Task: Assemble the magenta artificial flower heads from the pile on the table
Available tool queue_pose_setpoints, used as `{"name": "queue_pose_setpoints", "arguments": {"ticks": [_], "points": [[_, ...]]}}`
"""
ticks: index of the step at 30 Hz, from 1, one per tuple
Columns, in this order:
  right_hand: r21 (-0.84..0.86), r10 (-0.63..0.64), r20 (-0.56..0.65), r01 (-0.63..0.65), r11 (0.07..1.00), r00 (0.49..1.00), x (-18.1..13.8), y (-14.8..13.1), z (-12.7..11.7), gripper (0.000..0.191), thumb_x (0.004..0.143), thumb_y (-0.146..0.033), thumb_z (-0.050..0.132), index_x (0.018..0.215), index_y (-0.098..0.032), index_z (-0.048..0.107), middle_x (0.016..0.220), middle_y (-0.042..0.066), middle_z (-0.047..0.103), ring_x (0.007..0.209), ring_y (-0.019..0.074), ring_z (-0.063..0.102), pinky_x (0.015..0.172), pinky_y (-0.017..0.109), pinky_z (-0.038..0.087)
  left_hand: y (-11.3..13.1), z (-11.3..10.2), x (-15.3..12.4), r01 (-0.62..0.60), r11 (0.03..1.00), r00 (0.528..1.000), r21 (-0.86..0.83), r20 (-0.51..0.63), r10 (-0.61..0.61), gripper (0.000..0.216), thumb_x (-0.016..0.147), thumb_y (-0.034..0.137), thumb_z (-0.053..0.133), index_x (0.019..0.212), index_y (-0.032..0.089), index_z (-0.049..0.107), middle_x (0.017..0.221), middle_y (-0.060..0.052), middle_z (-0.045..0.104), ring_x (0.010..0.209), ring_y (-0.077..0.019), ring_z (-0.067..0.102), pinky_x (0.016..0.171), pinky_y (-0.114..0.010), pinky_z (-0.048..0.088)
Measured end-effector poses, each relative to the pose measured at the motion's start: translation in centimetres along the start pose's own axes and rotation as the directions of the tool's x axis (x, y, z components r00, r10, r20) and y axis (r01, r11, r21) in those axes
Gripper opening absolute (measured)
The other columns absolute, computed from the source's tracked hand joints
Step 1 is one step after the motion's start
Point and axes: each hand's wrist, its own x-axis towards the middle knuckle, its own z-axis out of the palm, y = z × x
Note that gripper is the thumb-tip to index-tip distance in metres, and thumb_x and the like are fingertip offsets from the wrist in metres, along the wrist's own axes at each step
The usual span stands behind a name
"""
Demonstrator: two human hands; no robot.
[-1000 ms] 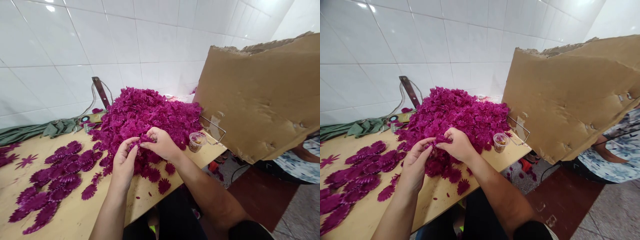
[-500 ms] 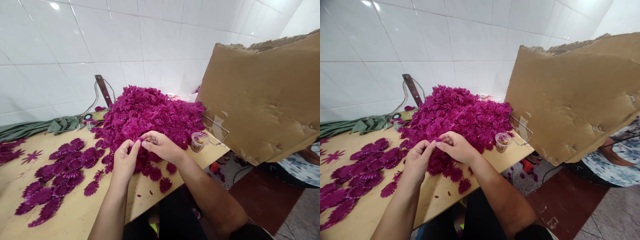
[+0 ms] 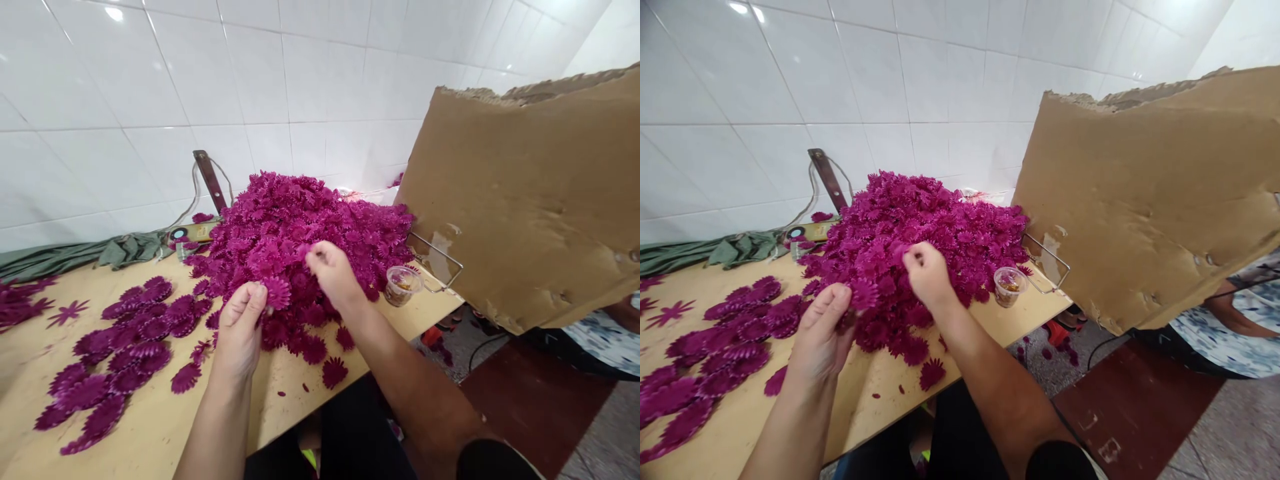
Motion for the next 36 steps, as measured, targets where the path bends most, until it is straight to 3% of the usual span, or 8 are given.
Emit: {"name": "queue_pose_setpoints", "arguments": {"ticks": [4, 7, 9, 13, 18, 25, 33, 36], "points": [[-0.015, 0.058, -0.071, -0.059, 0.998, 0.996, 2.4, 0.0, -1.3, 0.008, 0.07, -0.018, 0.053, 0.071, -0.019, 0.045, 0.062, -0.004, 0.047, 0.056, 0.0081, 0.045, 0.059, 0.024, 0.043, 0.5, -0.2, 0.5, -0.001, 1.0, 1.0, 0.016, -0.031, 0.002, 0.038, 0.054, 0.043, 0.075, 0.056, 0.018, 0.047, 0.051, 0.006, 0.044, 0.048, -0.0064, 0.037, 0.049, -0.02, 0.032], [-0.155, -0.071, -0.105, 0.055, 0.986, 0.992, 2.1, -0.6, -1.1, 0.02, 0.066, -0.014, 0.059, 0.085, -0.018, 0.052, 0.092, 0.005, 0.057, 0.083, 0.0128, 0.053, 0.077, 0.03, 0.045, 0.4, 0.2, 1.1, 0.019, 0.999, 1.0, 0.05, -0.003, -0.018, 0.035, 0.056, 0.042, 0.073, 0.06, 0.019, 0.047, 0.05, 0.007, 0.044, 0.048, -0.0065, 0.038, 0.049, -0.019, 0.032], [-0.173, -0.11, 0.032, 0.114, 0.978, 0.993, 1.1, -1.1, -0.5, 0.021, 0.068, -0.02, 0.061, 0.088, -0.017, 0.055, 0.099, 0.007, 0.057, 0.092, 0.0147, 0.053, 0.082, 0.031, 0.044, 0.1, 0.5, 1.4, 0.031, 0.997, 0.999, 0.068, 0.017, -0.032, 0.034, 0.057, 0.042, 0.072, 0.063, 0.019, 0.048, 0.052, 0.007, 0.046, 0.047, -0.0061, 0.037, 0.048, -0.019, 0.031], [-0.009, -0.011, 0.406, 0.016, 1.0, 0.914, -0.9, -1.1, 0.7, 0.019, 0.069, -0.033, 0.062, 0.076, -0.017, 0.056, 0.071, 0.0, 0.057, 0.07, 0.0117, 0.053, 0.068, 0.027, 0.045, -0.3, 0.7, 1.6, 0.021, 0.994, 0.998, 0.106, 0.053, -0.027, 0.032, 0.055, 0.04, 0.073, 0.063, 0.018, 0.05, 0.059, 0.006, 0.051, 0.053, -0.007, 0.043, 0.055, -0.02, 0.037], [0.077, -0.004, 0.215, -0.013, 0.997, 0.977, -0.2, 0.1, 1.0, 0.015, 0.068, -0.03, 0.059, 0.067, -0.017, 0.049, 0.059, -0.005, 0.048, 0.054, 0.007, 0.042, 0.056, 0.022, 0.036, -0.1, 0.6, 0.9, 0.075, 0.978, 0.995, 0.196, 0.055, -0.087, 0.033, 0.057, 0.043, 0.072, 0.074, 0.017, 0.059, 0.059, 0.005, 0.05, 0.055, -0.0082, 0.043, 0.054, -0.02, 0.037], [-0.176, -0.104, 0.106, 0.122, 0.977, 0.989, 0.8, 0.6, 0.4, 0.038, 0.079, -0.04, 0.043, 0.05, -0.02, 0.027, 0.049, -0.006, 0.027, 0.048, 0.0069, 0.025, 0.048, 0.024, 0.021, 0.3, -0.1, 0.9, 0.155, 0.972, 0.986, 0.175, 0.04, -0.165, 0.046, 0.058, 0.04, 0.071, 0.098, 0.017, 0.066, 0.066, 0.001, 0.058, 0.058, -0.0109, 0.049, 0.056, -0.023, 0.041], [-0.084, -0.042, 0.346, 0.075, 0.994, 0.937, 0.1, -0.3, 0.0, 0.044, 0.073, -0.049, 0.052, 0.051, -0.019, 0.029, 0.051, -0.007, 0.026, 0.046, 0.0044, 0.023, 0.045, 0.022, 0.02, 1.1, 1.6, 1.6, 0.003, 0.95, 0.998, 0.313, 0.056, -0.021, 0.039, 0.05, 0.037, 0.075, 0.083, 0.016, 0.068, 0.068, 0.0, 0.062, 0.064, -0.0123, 0.052, 0.062, -0.025, 0.043], [-0.072, 0.027, 0.364, -0.001, 0.997, 0.931, 0.5, -0.2, -0.4, 0.046, 0.072, -0.054, 0.051, 0.051, -0.019, 0.03, 0.047, -0.008, 0.026, 0.043, 0.0046, 0.025, 0.044, 0.022, 0.022, 0.8, 1.5, 2.9, -0.03, 0.954, 0.998, 0.299, -0.035, 0.043, 0.03, 0.049, 0.036, 0.074, 0.067, 0.015, 0.063, 0.063, 0.001, 0.059, 0.062, -0.0107, 0.05, 0.062, -0.024, 0.041]]}}
